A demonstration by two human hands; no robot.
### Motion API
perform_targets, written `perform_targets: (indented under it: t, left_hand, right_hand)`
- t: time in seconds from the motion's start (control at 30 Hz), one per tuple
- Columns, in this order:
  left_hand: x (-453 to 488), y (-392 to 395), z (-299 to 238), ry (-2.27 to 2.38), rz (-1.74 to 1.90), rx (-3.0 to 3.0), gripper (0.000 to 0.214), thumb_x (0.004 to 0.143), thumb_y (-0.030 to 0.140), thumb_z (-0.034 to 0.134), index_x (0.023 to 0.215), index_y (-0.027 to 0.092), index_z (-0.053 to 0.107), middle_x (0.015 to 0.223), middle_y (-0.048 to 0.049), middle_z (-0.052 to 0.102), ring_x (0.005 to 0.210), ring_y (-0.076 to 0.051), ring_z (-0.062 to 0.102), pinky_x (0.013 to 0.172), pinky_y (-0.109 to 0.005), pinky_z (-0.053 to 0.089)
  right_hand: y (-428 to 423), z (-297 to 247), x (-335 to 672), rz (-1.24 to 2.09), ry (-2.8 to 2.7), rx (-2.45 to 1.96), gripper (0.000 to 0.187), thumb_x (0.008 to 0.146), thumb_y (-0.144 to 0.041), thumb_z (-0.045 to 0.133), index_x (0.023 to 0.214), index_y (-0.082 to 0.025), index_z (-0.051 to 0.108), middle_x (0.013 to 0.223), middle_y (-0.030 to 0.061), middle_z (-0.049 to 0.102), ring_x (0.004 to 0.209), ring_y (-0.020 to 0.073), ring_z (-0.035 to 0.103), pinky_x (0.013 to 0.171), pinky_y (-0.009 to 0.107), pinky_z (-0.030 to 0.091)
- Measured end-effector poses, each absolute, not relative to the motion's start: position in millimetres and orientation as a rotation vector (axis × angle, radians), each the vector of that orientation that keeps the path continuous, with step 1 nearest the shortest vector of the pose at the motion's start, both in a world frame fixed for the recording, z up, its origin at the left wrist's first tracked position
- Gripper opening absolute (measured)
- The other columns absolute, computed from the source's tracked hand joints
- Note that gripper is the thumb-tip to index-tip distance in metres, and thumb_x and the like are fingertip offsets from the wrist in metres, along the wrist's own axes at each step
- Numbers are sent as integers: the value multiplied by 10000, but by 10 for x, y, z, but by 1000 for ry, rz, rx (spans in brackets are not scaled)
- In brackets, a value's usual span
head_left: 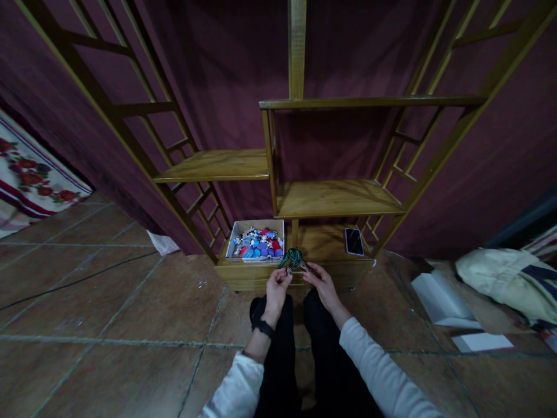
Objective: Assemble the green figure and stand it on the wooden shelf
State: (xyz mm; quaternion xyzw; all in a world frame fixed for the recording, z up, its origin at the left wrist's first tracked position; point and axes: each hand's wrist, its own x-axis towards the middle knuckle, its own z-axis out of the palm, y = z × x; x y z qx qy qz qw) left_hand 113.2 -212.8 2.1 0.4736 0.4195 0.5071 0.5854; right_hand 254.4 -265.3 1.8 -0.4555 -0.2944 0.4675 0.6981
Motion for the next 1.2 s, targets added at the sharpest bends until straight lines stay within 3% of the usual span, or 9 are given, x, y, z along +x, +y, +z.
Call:
perform_targets:
  t: [0.67,1.2]
  left_hand:
    - [1132,-2157,92,990,1148,1055,363,601,337,744,864,144,585,748,-27,653,684,-123,589,707,-269,434]
    - [1195,-2296,372,1007,1177,1011,355,628,417,707,817,162,548,696,-9,615,642,-124,569,650,-259,425]
  right_hand:
    - [-2626,-52,2558,1053,-642,-1037,400,669,-409,718,1012,-218,640,966,35,661,788,159,631,789,355,521]
    - [-2642,-55,2550,1027,-750,-1110,379,725,-446,654,1021,-209,636,964,46,663,776,168,631,762,348,522]
